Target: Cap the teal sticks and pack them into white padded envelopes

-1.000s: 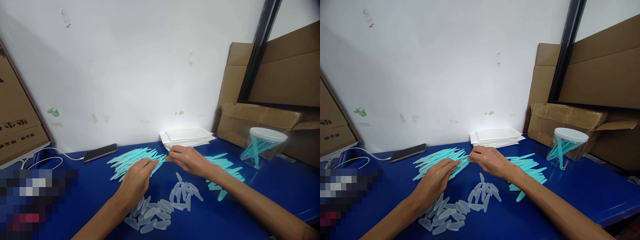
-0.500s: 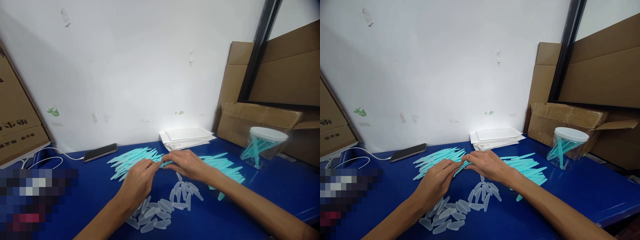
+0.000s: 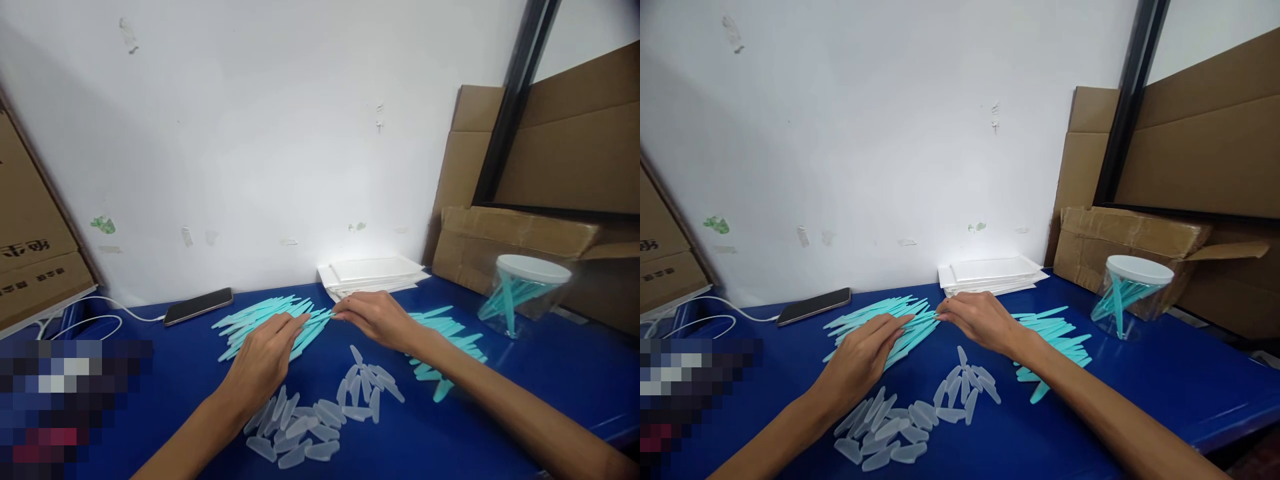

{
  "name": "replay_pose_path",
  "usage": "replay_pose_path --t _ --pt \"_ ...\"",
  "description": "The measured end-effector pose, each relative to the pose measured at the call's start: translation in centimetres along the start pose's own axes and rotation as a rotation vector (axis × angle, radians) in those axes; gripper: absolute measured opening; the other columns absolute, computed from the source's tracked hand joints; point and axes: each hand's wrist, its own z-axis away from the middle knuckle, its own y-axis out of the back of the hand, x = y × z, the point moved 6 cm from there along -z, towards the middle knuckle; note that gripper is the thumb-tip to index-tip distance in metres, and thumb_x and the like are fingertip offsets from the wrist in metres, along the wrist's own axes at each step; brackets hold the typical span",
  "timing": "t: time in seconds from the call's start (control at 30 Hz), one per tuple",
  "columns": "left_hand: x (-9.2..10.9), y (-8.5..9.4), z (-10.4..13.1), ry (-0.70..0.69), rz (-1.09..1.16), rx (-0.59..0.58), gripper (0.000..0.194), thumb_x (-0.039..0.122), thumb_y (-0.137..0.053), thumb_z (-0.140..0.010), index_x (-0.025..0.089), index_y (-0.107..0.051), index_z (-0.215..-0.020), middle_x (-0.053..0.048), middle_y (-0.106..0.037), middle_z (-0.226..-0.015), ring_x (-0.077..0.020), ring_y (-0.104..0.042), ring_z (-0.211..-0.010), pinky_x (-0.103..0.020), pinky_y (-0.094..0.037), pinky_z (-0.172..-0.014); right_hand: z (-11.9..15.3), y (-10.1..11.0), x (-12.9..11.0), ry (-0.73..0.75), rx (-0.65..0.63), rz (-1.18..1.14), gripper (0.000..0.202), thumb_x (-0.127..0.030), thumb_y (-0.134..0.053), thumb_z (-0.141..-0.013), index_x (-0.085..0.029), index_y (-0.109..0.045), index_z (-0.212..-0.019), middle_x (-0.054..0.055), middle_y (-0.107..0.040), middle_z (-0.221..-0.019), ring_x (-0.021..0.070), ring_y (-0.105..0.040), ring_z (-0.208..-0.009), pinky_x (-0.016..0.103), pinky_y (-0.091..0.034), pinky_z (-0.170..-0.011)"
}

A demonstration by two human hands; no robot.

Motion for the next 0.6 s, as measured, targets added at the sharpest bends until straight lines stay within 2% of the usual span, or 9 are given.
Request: replay_pose_path --t 0.13,0.27,0.4,0.5,0.6 --pt "-0.1 -0.8 0.0 -0.008 -0.030 -0.092 0.043 0.010 -0.036 -0.100 0.024 -0.053 -0.136 -0.004 -0.063 -0.093 -0.0172 -0.058 -0.076 -0.029 -0.047 -0.064 0.0 -0.4 0.1 0.000 -0.060 0.043 0.025 -0.033 -0.045 -0.104 -0.020 -0.066 -0.110 0.005 -0.074 -0.092 0.0152 -0.068 -0.080 0.024 -0.046 -0.067" --pt "-0.6 -0.6 -0.6 0.022 -0.156 -0.101 0.034 0.013 -0.039 -0.099 0.019 -0.063 -0.122 -0.007 -0.066 -0.095 -0.0220 -0.060 -0.085 -0.035 -0.048 -0.074 -0.2 0.0 1.3 -0.061 -0.157 0.085 0.030 -0.043 -0.048 -0.102 -0.022 -0.067 -0.111 0.005 -0.074 -0.095 0.0173 -0.068 -0.082 0.026 -0.045 -0.068" --pt "-2.0 -0.1 -0.9 0.094 -0.361 -0.157 0.031 0.011 -0.039 -0.096 0.016 -0.067 -0.110 -0.010 -0.067 -0.088 -0.0262 -0.058 -0.083 -0.040 -0.046 -0.073 0.3 1.1 5.1 -0.258 -0.287 0.145 0.025 -0.043 -0.059 -0.096 -0.025 -0.069 -0.108 0.004 -0.075 -0.095 0.0200 -0.068 -0.081 0.027 -0.042 -0.064" --pt "-3.2 0.2 -0.7 0.152 -0.453 -0.179 0.029 0.009 -0.040 -0.094 0.015 -0.068 -0.102 -0.011 -0.066 -0.082 -0.0262 -0.056 -0.078 -0.038 -0.044 -0.068 1.7 0.9 8.2 -0.403 -0.469 0.153 0.018 -0.041 -0.071 -0.086 -0.026 -0.075 -0.097 0.003 -0.076 -0.090 0.0218 -0.069 -0.080 0.026 -0.041 -0.060" --pt "-4.0 0.1 -0.3 0.185 -0.499 -0.192 0.032 0.003 -0.040 -0.089 0.015 -0.069 -0.095 -0.012 -0.064 -0.079 -0.0257 -0.055 -0.074 -0.035 -0.042 -0.064 3.4 0.3 10.4 -0.502 -0.581 0.094 0.021 -0.038 -0.077 -0.080 -0.026 -0.076 -0.097 0.003 -0.075 -0.086 0.0210 -0.068 -0.076 0.026 -0.042 -0.059"
